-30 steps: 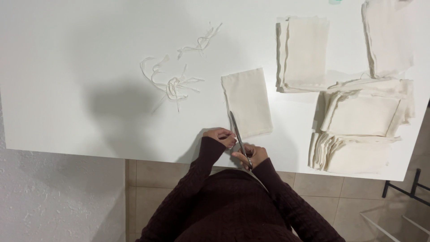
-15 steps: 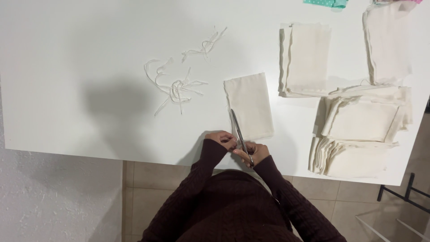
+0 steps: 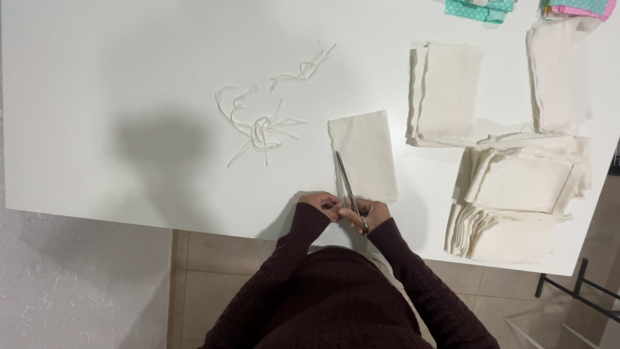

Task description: Trimming the edges of white rectangular fabric pieces using scissors.

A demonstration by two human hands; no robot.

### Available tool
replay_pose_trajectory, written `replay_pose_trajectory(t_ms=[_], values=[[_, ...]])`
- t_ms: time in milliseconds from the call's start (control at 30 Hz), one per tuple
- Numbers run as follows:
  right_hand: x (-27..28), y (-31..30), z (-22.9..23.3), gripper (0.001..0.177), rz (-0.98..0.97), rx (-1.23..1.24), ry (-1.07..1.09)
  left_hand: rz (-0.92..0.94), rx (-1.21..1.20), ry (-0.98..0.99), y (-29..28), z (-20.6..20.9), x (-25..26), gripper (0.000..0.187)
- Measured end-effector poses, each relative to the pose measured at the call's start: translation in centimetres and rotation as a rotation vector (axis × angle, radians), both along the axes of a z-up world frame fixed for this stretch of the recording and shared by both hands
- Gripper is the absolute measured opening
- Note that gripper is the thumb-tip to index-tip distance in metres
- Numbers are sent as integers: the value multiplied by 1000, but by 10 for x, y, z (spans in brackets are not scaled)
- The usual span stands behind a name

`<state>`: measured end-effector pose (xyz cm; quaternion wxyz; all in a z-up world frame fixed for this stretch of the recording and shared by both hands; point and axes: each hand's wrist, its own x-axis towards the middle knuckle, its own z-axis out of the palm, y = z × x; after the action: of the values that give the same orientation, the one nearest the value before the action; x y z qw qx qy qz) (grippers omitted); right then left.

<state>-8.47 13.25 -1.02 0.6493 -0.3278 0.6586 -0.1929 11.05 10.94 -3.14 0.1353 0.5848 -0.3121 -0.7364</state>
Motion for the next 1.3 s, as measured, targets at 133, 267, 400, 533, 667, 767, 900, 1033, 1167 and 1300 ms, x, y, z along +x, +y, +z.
replay_pose_trajectory(t_ms=[133,267,400,533,667,767,900,1033,1167,1300], values=[[7,-16,7,34,16,-17,4,33,19,-13,-4,18,1,29],[7,-25,5,34,31,-33,18,21,24,-22,-8,24,1,28],[7,-28,3,34,55,-46,37,10,39,-33,-9,30,1,27],[8,-35,-5,33,53,-40,36,-31,35,-16,-14,40,8,25],[11,-47,-9,33,65,-63,28,20,32,41,-8,28,7,25],[11,-49,-8,34,97,-71,62,12,13,40,-6,24,5,21],[6,-46,-19,34,116,-62,97,2,15,53,-8,22,6,21],[15,-61,-6,33,72,-49,54,14,13,62,-5,22,5,20],[18,-73,-11,36,83,-90,31,24,18,74,-7,23,6,20],[21,-76,-4,39,100,-81,75,29,28,102,-4,12,6,19]])
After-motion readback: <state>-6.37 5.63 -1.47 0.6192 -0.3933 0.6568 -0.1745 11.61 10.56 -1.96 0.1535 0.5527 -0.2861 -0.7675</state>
